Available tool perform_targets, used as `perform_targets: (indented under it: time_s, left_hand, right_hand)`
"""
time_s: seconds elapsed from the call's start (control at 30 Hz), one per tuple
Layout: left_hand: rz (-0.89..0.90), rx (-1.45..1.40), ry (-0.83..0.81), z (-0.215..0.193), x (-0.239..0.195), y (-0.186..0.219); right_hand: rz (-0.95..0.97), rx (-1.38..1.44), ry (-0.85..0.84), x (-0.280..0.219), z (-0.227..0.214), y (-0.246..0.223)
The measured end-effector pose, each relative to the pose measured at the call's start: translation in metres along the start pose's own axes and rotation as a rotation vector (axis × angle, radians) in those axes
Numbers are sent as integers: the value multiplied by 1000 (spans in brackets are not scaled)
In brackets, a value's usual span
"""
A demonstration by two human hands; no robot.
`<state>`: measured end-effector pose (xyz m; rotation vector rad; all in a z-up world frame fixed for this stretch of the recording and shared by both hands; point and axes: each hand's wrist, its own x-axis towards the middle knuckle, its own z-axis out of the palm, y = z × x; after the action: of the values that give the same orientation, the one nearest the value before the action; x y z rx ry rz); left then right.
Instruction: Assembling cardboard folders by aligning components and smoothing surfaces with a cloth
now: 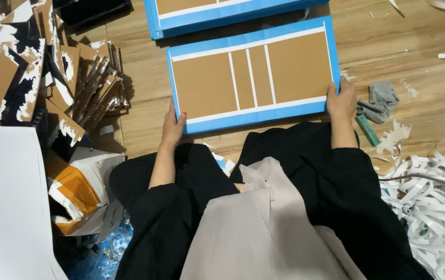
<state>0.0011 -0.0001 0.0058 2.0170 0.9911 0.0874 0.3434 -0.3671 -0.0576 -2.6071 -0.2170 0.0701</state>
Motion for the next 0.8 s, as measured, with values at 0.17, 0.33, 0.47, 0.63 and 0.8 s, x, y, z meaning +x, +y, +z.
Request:
perform_targets:
  time_s: [0.17,0.33,0.47,0.63,0.8]
  left_hand:
    - [-66,-77,75,15,21,-42]
    - [-58,-276,146,22,21,-40]
    - [-32,-511,139,21,23,-49]
    - [-153,-620,78,9,21,-32]
    - [-180,-680,38,2,15,-7]
  right_hand:
    - [-24,15,110,-10,-15,-23]
    - [-43,101,330,-4,-32,-36]
    - [14,85,454,17,-42,-30]
    - [-72,-91,669,44,-65,-44]
    - [-357,-610,378,65,-63,-18]
